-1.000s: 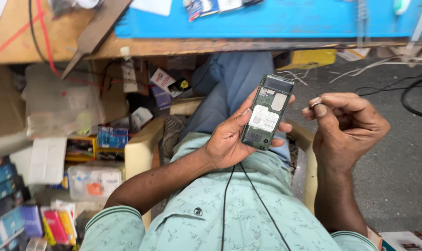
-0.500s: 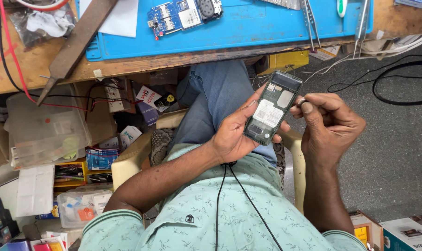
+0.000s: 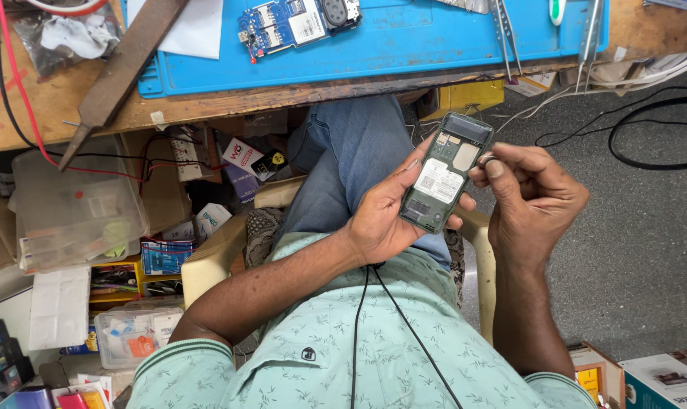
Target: The person works on a disassembled mobile phone, using a syringe to apply liquid to the circuit board and a yellow tool to scrape or clean components. They then handle a separate phone, removing the back cover and battery, and inspecting the interior.
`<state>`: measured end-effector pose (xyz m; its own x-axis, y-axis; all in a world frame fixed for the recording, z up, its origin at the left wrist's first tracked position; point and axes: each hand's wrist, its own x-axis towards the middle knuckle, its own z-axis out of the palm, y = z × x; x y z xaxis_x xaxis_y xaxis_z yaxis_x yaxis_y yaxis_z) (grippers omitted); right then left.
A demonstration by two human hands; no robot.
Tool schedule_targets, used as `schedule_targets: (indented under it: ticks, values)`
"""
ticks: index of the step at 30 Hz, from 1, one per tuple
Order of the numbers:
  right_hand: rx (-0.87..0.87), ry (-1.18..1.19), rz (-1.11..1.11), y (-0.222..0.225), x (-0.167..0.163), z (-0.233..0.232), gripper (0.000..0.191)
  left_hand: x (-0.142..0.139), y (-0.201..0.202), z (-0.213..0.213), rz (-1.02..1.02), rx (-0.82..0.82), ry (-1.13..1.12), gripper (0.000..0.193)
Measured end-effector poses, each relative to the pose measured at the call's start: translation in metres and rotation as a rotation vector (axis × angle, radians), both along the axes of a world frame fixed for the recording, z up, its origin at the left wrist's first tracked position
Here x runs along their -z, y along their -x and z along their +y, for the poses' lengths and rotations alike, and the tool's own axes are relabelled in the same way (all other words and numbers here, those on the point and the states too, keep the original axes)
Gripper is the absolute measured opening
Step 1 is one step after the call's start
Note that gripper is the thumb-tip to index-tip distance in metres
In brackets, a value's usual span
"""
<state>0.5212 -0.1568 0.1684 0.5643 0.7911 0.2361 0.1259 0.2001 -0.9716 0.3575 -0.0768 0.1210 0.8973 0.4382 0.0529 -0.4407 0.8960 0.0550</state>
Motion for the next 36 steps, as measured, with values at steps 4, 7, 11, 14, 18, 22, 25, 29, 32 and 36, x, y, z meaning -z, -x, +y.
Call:
schedule_targets:
  ticks: [4, 7, 11, 14, 18, 22, 25, 29, 32, 36]
  values:
    - [-0.049, 0.264, -0.542, 0.005, -0.017, 0.004, 0.031, -0.003, 0.0, 0.0, 0.069, -0.028, -0.043, 0.056]
    - [-0.157, 0.385, -0.969, 0.016, -0.032, 0.009, 0.046, -0.009, 0.001, 0.001, 0.22, -0.029, -0.086, 0.057]
    - [-0.192, 0.458, -1.209, 0.026, -0.047, 0.018, 0.053, -0.015, 0.002, 0.001, 0.326, -0.032, -0.171, 0.057]
    - [-0.244, 0.449, -1.249, 0.028, -0.049, 0.02, 0.05, -0.015, 0.002, 0.0, 0.353, -0.014, -0.159, 0.057]
    - [-0.309, 0.333, -1.071, 0.017, -0.038, 0.013, 0.034, -0.008, 0.001, 0.0, 0.32, -0.01, -0.128, 0.059]
    - [-0.174, 0.248, -0.524, -0.011, -0.026, 0.0, 0.034, -0.004, 0.002, 0.003, 0.148, -0.053, -0.185, 0.062]
    - [-0.049, 0.163, -0.306, -0.025, -0.019, -0.011, 0.025, -0.005, 0.002, 0.003, 0.103, -0.069, -0.208, 0.064]
    - [-0.026, 0.136, -0.197, -0.023, -0.013, -0.018, 0.021, -0.008, 0.001, 0.003, 0.097, -0.051, -0.209, 0.066]
    - [-0.024, 0.174, -0.163, -0.016, -0.015, -0.019, 0.019, -0.008, 0.001, 0.002, 0.097, -0.045, -0.192, 0.066]
    - [-0.008, 0.184, -0.131, -0.011, -0.017, -0.015, 0.017, -0.007, 0.001, 0.001, 0.102, -0.042, -0.173, 0.066]
